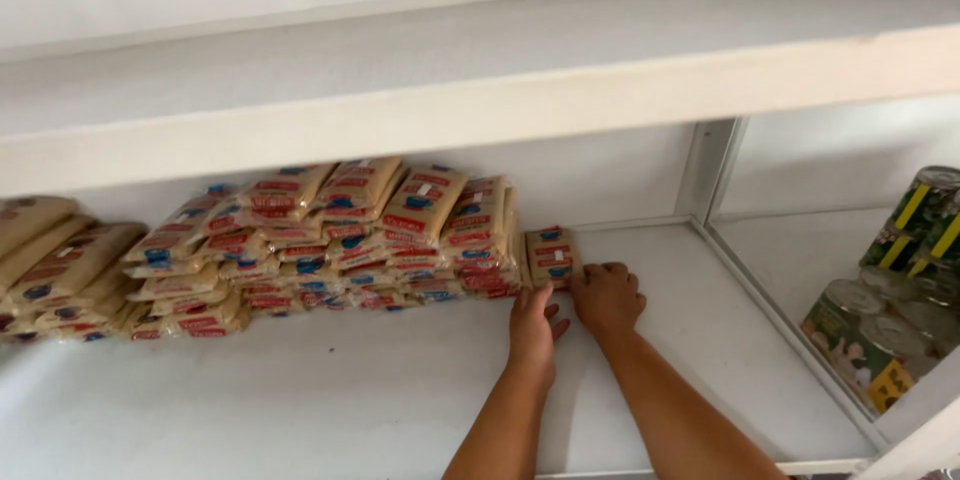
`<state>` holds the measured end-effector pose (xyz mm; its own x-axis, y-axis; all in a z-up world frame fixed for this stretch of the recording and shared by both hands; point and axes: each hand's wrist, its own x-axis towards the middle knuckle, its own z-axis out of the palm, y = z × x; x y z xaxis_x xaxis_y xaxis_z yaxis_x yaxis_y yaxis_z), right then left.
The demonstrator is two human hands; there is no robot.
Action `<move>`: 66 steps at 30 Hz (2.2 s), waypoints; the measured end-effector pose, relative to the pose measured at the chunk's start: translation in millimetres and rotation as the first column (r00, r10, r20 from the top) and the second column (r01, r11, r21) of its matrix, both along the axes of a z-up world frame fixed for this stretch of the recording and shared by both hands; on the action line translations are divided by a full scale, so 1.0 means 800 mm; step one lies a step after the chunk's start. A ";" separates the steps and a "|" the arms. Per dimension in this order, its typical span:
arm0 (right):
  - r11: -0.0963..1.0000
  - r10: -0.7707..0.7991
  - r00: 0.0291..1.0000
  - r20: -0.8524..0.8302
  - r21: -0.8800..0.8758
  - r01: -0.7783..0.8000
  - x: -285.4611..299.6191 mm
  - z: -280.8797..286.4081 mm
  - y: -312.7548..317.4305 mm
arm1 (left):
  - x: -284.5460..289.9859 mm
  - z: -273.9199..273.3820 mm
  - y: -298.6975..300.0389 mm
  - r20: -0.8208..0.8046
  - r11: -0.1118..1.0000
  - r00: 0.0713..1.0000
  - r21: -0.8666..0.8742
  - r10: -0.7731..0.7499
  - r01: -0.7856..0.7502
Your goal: Organizing and bagging small packets of sugar on a storage shelf.
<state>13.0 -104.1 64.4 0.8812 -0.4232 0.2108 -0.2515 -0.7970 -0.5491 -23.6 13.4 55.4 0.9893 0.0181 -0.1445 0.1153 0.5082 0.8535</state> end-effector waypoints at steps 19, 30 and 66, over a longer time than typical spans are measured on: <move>0.085 0.247 0.967 0.066 0.992 -0.089 -0.045 0.032 -0.020 | 0.029 0.001 0.031 -0.013 0.946 0.999 0.321 -0.038 0.040; 0.192 0.257 0.964 0.060 0.975 -0.112 -0.224 0.064 -0.013 | -0.111 0.044 0.028 -0.016 0.987 0.993 0.111 -0.119 0.120; 0.258 0.556 0.821 -0.131 0.966 -0.021 -0.533 0.047 -0.025 | -0.542 0.063 0.118 -0.316 0.907 0.853 -0.079 -0.416 0.414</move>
